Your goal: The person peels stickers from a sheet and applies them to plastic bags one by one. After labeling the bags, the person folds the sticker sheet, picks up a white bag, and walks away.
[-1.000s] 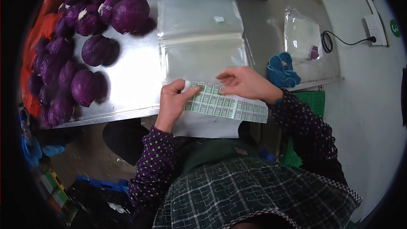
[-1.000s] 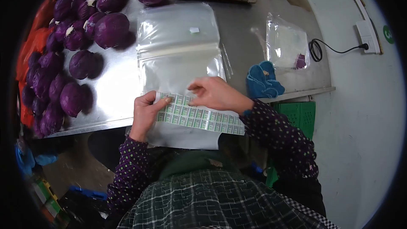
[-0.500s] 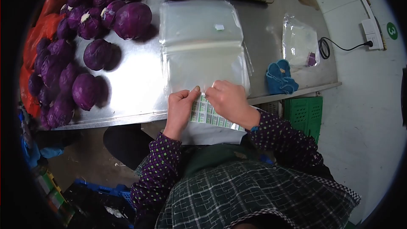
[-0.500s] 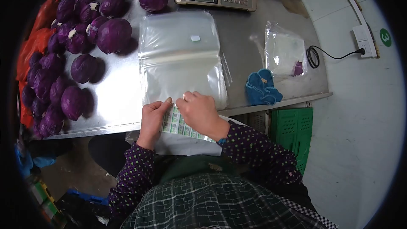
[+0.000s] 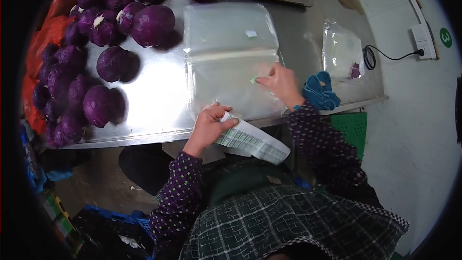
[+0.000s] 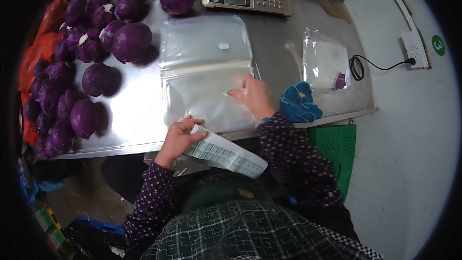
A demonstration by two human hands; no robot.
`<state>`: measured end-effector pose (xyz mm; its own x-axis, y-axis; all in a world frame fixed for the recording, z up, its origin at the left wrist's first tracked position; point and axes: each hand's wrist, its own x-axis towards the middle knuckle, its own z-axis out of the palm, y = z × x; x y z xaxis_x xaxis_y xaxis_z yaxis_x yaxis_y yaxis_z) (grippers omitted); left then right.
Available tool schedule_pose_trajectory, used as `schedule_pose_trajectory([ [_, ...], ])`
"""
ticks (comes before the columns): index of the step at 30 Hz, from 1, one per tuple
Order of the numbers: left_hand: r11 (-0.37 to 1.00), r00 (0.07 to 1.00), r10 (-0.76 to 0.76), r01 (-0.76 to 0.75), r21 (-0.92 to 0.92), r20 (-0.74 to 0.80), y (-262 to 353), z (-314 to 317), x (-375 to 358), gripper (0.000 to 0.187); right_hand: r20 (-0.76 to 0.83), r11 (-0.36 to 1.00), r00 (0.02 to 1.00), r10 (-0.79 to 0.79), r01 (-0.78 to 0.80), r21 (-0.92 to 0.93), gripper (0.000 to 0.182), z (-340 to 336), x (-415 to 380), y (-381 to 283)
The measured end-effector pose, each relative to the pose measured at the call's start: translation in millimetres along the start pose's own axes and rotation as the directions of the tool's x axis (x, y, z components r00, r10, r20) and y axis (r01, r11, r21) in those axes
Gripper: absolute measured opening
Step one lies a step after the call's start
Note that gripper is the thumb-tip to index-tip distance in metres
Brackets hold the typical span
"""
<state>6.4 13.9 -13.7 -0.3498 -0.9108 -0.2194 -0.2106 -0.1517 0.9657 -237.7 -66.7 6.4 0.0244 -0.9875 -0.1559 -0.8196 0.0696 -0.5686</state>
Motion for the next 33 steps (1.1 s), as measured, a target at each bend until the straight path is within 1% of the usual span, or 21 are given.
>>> schedule_pose_trajectory([
  [1,1.0,1.0,-0.018,0.017,-0.011,-0.014,0.3,1.0,-1.4,0.017,-0.018,0.99,0.999,-0.045,0.042,-0.136,0.041,-9.6,-3.8,0.9],
  [2,0.999,0.999,-0.035,0.034,-0.024,-0.029,1.4,3.4,-2.9,0.018,-0.013,0.99,0.999,-0.047,0.044,-0.137,0.041,-3.3,-14.2,-1.7],
  [4,0.995,0.995,-0.087,0.084,-0.061,-0.054,8.5,5.0,-3.6,0.018,0.195,0.887,0.96,-0.201,0.263,-0.38,0.041,17.8,-35.7,-10.4],
  [5,0.993,0.994,-0.099,0.095,-0.064,-0.05,8.8,4.3,-5.6,0.018,0.184,0.891,0.96,-0.213,0.268,-0.368,0.041,24.7,-40.8,-9.8],
  [7,0.993,0.994,-0.105,0.105,-0.046,0.012,22.8,-2.6,-14.9,0.021,0.186,0.955,0.936,-0.297,0.294,0.045,0.032,35.4,-37.4,-10.9],
  [8,0.995,1.0,0.015,-0.013,-0.098,0.011,23.2,1.6,-23.3,0.024,0.193,0.947,0.927,-0.321,0.316,0.061,0.032,36.1,-31.3,-13.3],
  [10,0.992,0.989,-0.083,0.095,-0.085,0.126,45.0,-0.4,-29.9,0.029,0.337,0.982,0.93,-0.148,0.098,0.159,0.024,27.5,-29.7,-18.6],
  [11,0.993,0.99,-0.078,0.088,-0.083,0.119,40.1,-2.4,-25.8,0.029,0.367,0.979,0.913,-0.178,0.125,0.162,0.021,27.1,-23.5,-14.5],
  [13,1.0,0.999,0.017,-0.017,0.011,-0.047,18.5,0.3,-13.0,0.03,0.35,0.958,0.911,-0.216,0.13,0.254,0.015,12.4,-5.0,-13.6],
  [14,1.0,0.999,0.022,-0.022,0.007,-0.033,9.8,-1.9,-7.5,0.03,0.003,0.913,0.989,-0.15,0.138,0.384,0.014,12.1,17.9,-3.9],
  [15,1.0,0.999,-0.018,0.019,0.023,-0.037,0.8,-4.9,-3.4,0.03,-0.172,0.755,0.978,-0.121,0.203,0.623,0.014,-42.9,42.0,-39.6],
  [16,0.997,0.998,-0.059,0.06,0.037,-0.035,-4.0,-2.8,-1.8,0.031,-0.383,0.831,0.922,0.053,0.172,0.529,0.015,-90.3,61.3,-52.3],
  [20,0.989,0.984,-0.143,0.139,-0.046,-0.109,1.6,-0.2,-3.1,0.028,-0.239,0.774,0.97,-0.03,0.174,0.609,0.016,-52.0,30.8,-33.9],
  [22,0.99,0.988,-0.14,0.137,-0.045,-0.065,3.5,-0.8,-1.7,0.023,-0.011,0.934,0.999,0.035,-0.029,0.355,0.031,18.4,5.2,-9.8],
  [23,0.995,0.992,-0.103,0.102,-0.021,-0.068,1.5,-1.0,-0.7,0.022,-0.011,0.931,0.999,0.04,-0.033,0.363,0.031,22.5,4.7,-8.2],
  [25,0.997,0.994,-0.078,0.079,0.01,-0.071,-0.8,-2.7,-2.4,0.022,-0.033,1.0,0.999,-0.006,0.007,0.012,0.049,27.9,4.6,-8.0],
  [26,0.997,0.994,-0.071,0.07,-0.014,-0.078,-1.0,-1.3,-2.9,0.023,-0.027,1.0,1.0,-0.011,0.012,0.013,0.049,21.9,6.1,-4.9],
  [28,0.998,0.994,-0.051,0.047,-0.042,-0.094,-1.7,-1.7,-1.4,0.024,0.011,0.962,0.995,-0.102,0.102,-0.254,0.049,0.0,12.4,-3.0],
  [29,0.998,0.994,-0.057,0.054,-0.03,-0.094,-2.9,-1.4,-1.3,0.022,0.014,0.959,0.993,-0.115,0.115,-0.258,0.049,3.9,4.8,-7.5],
  [31,0.997,0.993,-0.076,0.076,-0.009,-0.091,5.4,-2.8,-6.2,0.021,0.21,0.913,0.935,-0.285,0.331,-0.238,0.041,18.1,-34.7,-27.1],
  [33,0.951,0.966,-0.257,0.247,-0.183,-0.03,27.1,-5.8,-12.2,0.019,0.211,0.941,0.935,-0.283,0.314,-0.128,0.037,27.9,-42.9,-21.0],
])
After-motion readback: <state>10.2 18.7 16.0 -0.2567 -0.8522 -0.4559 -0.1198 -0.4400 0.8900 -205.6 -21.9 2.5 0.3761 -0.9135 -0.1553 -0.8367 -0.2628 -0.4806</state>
